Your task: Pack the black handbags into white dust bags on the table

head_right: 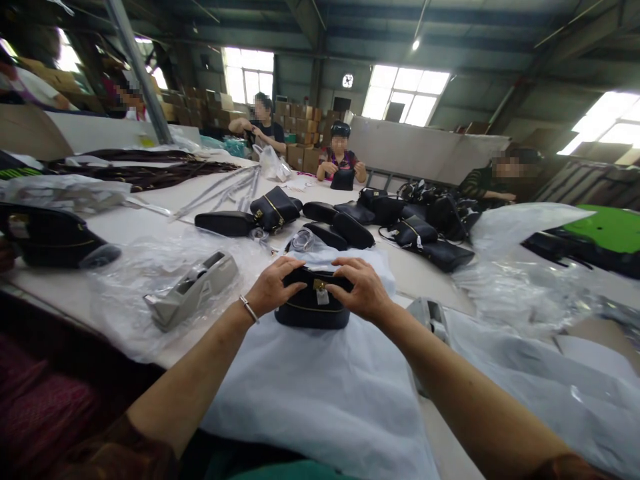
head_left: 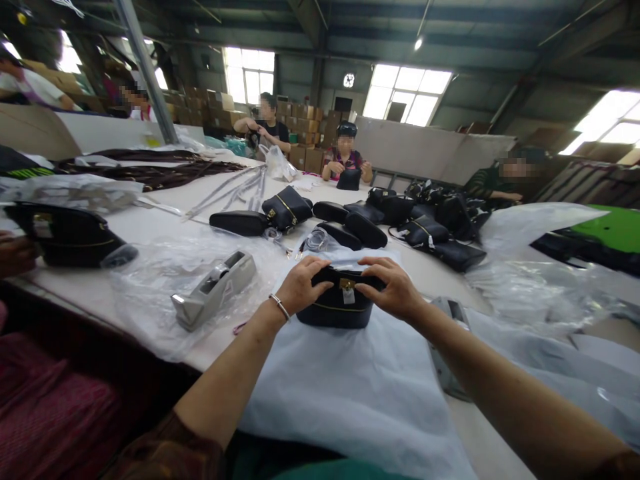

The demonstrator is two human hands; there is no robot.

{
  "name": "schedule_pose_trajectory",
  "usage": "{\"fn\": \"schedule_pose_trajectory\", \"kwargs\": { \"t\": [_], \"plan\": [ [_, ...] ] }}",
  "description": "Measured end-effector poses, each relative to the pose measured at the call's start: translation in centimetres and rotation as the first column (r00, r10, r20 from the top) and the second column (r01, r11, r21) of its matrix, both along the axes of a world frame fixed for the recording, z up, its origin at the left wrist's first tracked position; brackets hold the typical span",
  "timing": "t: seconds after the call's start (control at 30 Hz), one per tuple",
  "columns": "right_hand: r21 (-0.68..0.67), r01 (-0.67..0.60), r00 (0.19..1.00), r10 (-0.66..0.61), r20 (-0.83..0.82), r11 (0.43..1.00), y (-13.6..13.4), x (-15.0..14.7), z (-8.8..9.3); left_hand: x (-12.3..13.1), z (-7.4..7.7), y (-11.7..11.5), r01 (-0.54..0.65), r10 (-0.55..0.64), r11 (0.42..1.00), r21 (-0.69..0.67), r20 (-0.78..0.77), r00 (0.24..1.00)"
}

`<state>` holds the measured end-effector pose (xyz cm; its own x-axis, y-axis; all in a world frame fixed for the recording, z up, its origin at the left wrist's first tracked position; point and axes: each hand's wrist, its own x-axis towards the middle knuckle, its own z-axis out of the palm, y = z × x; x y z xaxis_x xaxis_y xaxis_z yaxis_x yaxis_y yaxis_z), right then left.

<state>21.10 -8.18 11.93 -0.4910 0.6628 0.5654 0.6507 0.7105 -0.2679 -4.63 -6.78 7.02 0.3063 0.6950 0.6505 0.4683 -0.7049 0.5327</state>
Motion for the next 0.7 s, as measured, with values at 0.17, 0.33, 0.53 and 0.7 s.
{"fn": "schedule_pose_trajectory", "kwargs": {
  "t": [0.17, 0.33, 0.53, 0.7],
  "plan": [
    [0.014, -0.061, 0.992, 0.059, 0.113, 0.998, 1.1, -2.7, 1.3, -0.3, 0.0, 0.5, 0.026, -0.022, 0.998, -0.05, 0.081, 0.996],
    [0.184, -0.041, 0.911, -0.039, 0.41, 0.982, 1.6, -5.3, 2.8, -0.6, -0.2, 0.2, 0.011, 0.004, 0.993, -0.115, 0.136, 0.991],
    [0.431, -0.175, 0.881, -0.055, 0.47, 0.885, 2.1, -6.2, 2.9, -0.6, 0.1, -0.1, 0.052, -0.023, 0.988, -0.142, 0.195, 0.981],
    [0.421, -0.192, 0.936, 0.035, 0.351, 0.886, 3.3, -5.8, 1.3, -1.0, 1.3, 0.9, 0.116, -0.051, 0.947, -0.299, 0.216, 0.975]
  ]
}}
